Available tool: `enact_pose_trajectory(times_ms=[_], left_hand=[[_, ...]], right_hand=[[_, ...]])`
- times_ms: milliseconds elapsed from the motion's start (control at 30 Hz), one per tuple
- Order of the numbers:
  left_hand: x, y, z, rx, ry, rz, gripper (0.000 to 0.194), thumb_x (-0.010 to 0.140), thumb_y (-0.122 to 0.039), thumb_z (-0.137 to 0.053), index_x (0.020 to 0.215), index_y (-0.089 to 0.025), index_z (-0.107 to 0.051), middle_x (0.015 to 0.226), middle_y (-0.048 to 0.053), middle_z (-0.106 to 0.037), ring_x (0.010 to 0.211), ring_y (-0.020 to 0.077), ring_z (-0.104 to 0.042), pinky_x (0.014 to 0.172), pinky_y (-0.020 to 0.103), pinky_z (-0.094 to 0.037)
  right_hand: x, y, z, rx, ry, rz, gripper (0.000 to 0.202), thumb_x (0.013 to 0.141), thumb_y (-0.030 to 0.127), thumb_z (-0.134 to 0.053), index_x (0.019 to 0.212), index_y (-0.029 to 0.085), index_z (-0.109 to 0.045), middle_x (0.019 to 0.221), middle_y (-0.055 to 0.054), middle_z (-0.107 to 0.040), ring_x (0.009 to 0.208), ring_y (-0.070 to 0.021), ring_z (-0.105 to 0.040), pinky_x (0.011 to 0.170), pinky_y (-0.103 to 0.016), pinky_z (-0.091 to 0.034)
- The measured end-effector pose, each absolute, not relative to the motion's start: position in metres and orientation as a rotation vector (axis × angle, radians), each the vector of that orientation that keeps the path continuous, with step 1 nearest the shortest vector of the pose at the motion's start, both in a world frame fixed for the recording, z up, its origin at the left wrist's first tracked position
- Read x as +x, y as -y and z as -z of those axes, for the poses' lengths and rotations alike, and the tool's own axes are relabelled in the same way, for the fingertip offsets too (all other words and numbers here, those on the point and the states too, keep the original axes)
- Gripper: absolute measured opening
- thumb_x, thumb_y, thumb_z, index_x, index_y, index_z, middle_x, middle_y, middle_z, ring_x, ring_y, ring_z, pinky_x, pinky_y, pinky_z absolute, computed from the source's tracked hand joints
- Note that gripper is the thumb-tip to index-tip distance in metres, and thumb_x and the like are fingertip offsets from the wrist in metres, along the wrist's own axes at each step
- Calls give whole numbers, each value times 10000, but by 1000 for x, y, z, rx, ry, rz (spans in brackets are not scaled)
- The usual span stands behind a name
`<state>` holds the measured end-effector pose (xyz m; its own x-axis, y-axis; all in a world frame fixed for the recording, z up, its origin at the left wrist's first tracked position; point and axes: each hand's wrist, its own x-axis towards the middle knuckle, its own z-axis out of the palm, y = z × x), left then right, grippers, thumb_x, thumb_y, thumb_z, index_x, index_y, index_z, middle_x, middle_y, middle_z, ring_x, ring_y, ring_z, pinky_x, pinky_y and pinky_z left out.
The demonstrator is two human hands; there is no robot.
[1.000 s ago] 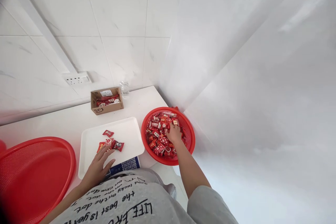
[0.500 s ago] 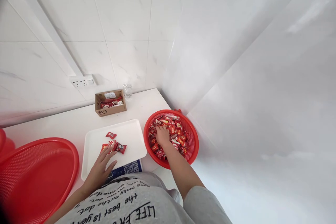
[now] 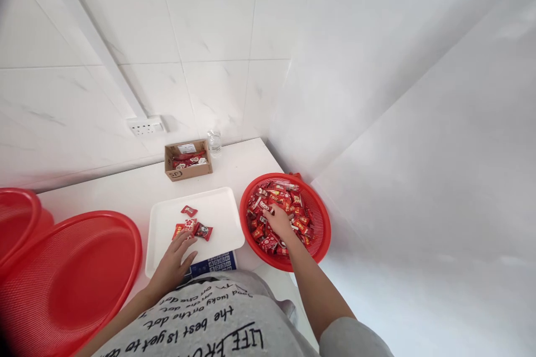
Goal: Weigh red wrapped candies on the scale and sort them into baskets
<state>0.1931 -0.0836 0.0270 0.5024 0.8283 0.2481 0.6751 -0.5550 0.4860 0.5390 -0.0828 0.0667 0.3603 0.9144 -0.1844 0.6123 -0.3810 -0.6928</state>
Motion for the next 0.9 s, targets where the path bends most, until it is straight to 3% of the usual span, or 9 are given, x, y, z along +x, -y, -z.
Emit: enact_pose_trajectory(times_ms=[167, 300, 367, 467, 600, 767, 900], left_hand=[[195, 87, -31, 2422, -1252, -601, 256, 874, -300, -446, 1067, -223, -596, 1255, 88, -547, 1260, 262, -404, 981, 473, -430], [191, 88, -30, 2445, -1255, -552, 273, 877, -301, -435, 1078, -199, -589, 1245, 101, -554, 1262, 268, -397, 992, 472, -414], [191, 87, -31, 2475, -1250, -499, 297, 878, -299, -433, 1116, -192, -575, 1285, 107, -526, 1286, 275, -360, 1006, 478, -390], [197, 82, -36, 2529, -1228, -388, 378, 863, -288, -460, 1228, -205, -512, 1384, 96, -432, 1331, 289, -274, 1034, 503, -335], [212, 75, -41, 2577, -1201, -237, 512, 827, -289, -521, 1325, -229, -420, 1438, 79, -359, 1361, 306, -186, 1060, 545, -252], [219, 74, -37, 2636, -1092, -210, 454, 821, -310, -531, 1268, -247, -488, 1359, 62, -470, 1337, 295, -259, 1062, 551, -240], [208, 79, -25, 2700, -1056, -340, 457, 836, -355, -504, 1281, -254, -480, 1361, 72, -466, 1315, 301, -307, 1041, 533, -289]], right_hand=[[495, 81, -79, -1908, 1347, -969, 225, 770, 374, -501, 817, 182, -608, 787, -34, -651, 744, -189, -572, 713, -314, -433], [461, 76, -81, -1633, 1311, -1356, 331, 771, 310, -512, 1069, 186, -586, 942, -41, -656, 776, -160, -604, 686, -289, -468], [456, 74, -79, -1634, 1276, -1367, 414, 759, 280, -531, 1161, 184, -546, 1008, -61, -644, 819, -159, -610, 727, -302, -480], [466, 74, -75, -1700, 1277, -1194, 379, 772, 274, -530, 1138, 184, -566, 1082, -78, -633, 935, -170, -596, 857, -331, -458], [504, 79, -67, -1898, 1277, -902, 344, 806, 300, -474, 1121, 200, -571, 1131, -82, -617, 1033, -204, -567, 917, -371, -431], [559, 86, -50, -2148, 1407, -371, 367, 812, 270, -423, 1128, 157, -570, 1164, -126, -572, 1112, -252, -497, 973, -417, -374], [593, 83, -36, -2374, 1312, -267, 439, 804, 278, -441, 1217, 144, -509, 1260, -144, -504, 1195, -273, -429, 997, -412, -342]])
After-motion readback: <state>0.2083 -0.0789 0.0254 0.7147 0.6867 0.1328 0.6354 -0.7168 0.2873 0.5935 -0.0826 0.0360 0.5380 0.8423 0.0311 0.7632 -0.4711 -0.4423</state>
